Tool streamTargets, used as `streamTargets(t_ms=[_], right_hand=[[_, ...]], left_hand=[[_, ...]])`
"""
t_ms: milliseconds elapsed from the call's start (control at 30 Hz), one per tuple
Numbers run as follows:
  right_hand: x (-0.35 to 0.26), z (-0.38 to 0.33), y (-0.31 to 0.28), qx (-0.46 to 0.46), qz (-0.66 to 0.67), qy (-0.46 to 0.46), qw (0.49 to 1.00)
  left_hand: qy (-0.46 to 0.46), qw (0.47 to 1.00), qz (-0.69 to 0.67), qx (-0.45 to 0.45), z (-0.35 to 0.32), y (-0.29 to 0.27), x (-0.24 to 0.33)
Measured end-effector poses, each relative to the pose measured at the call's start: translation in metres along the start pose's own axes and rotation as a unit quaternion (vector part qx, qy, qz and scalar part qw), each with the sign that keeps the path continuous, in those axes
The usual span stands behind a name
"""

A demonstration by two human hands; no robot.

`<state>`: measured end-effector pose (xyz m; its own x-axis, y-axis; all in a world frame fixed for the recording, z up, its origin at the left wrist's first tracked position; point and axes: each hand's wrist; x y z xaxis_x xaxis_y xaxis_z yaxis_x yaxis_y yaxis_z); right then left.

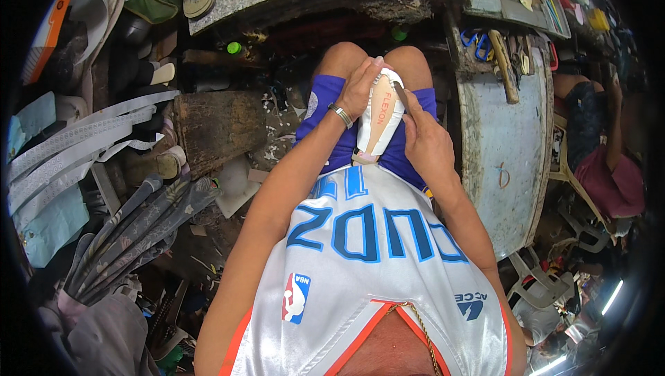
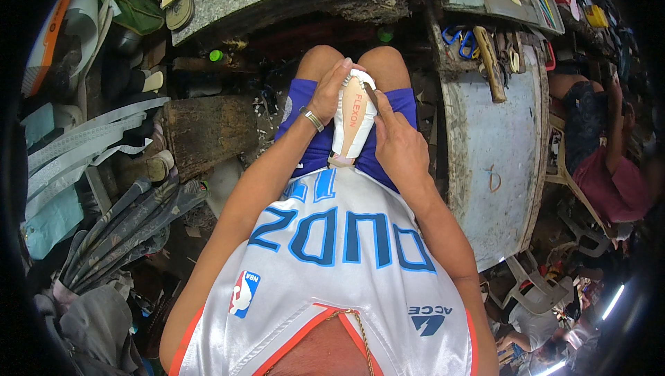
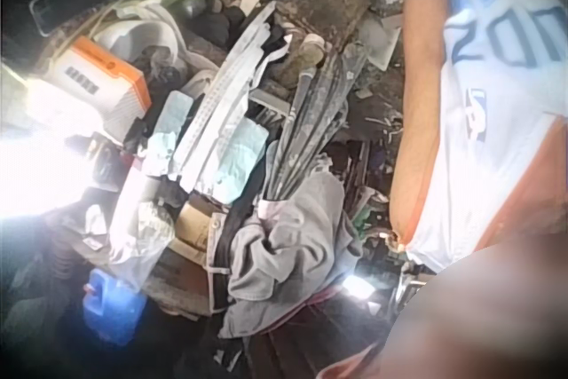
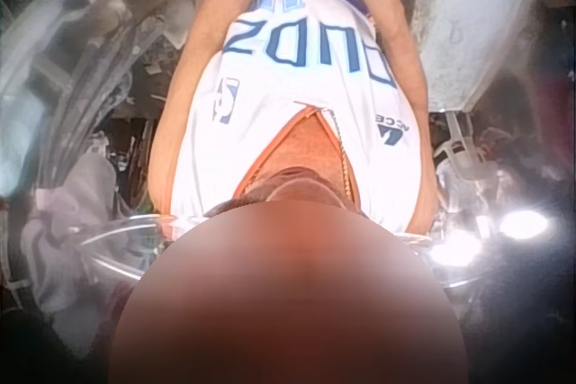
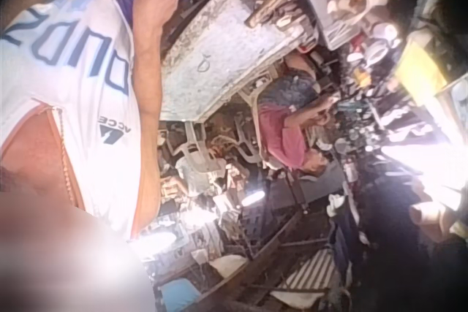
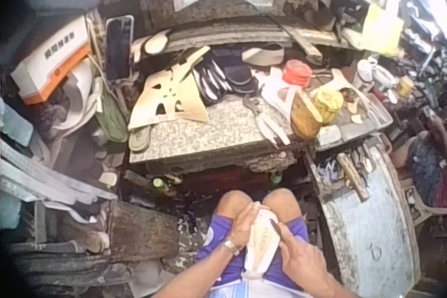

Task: The person trims and shapes a white sandal sole using a knife and scissors, then fits a white plastic upper onto the sole. They repeatedly adjust and trim the upper to match the sole shape.

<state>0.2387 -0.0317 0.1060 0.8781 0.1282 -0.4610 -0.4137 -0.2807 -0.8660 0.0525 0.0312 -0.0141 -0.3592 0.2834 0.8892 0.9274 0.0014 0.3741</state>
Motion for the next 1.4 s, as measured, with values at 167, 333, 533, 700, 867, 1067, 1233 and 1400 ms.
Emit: streamTargets(t_ms=[167, 333, 533, 700, 867, 1067, 1233, 1400], right_hand=[[0.001, -0.006, 0.007, 0.009, -0.011, 0.004, 1.000], [0.001, -0.012, 0.014, 0.026, -0.017, 0.000, 1.000], [0.001, -0.023, 0.025, 0.042, -0.019, 0.014, 0.999], [0.009, -0.026, 0.029, 0.071, 0.025, -0.010, 0.997], [0.019, -0.034, 0.006, 0.089, 0.122, 0.018, 0.988], [0.037, -0.027, -0.017, 0.047, 0.292, 0.152, 0.943], [0.068, 0.003, -0.040, 0.001, 0.468, 0.144, 0.872], [0.118, 0.069, -0.112, 0.106, 0.567, 0.080, 0.813]], left_hand=[[-0.010, 1.000, -0.008, -0.002, 0.000, 0.001, 0.000], [-0.009, 0.999, 0.039, 0.007, 0.004, -0.001, -0.003], [-0.015, 0.995, 0.095, 0.023, 0.003, 0.000, 0.002], [-0.051, 0.996, 0.074, -0.017, 0.003, -0.002, 0.015], [-0.037, 0.986, 0.108, -0.119, -0.002, -0.014, 0.023], [-0.022, 0.973, 0.134, -0.184, -0.002, -0.028, 0.024], [-0.036, 0.959, 0.222, -0.173, -0.012, -0.020, 0.061], [-0.096, 0.889, 0.392, -0.215, -0.054, -0.058, 0.161]])
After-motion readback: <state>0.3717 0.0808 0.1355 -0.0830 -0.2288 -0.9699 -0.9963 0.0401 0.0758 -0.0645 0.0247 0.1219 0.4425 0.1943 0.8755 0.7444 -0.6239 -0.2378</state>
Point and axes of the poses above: each hand's wrist, its own z-axis towards the middle knuckle, its own y-axis out of the palm, x = y × z, and after that the axes turned 2 degrees about z, right-handed
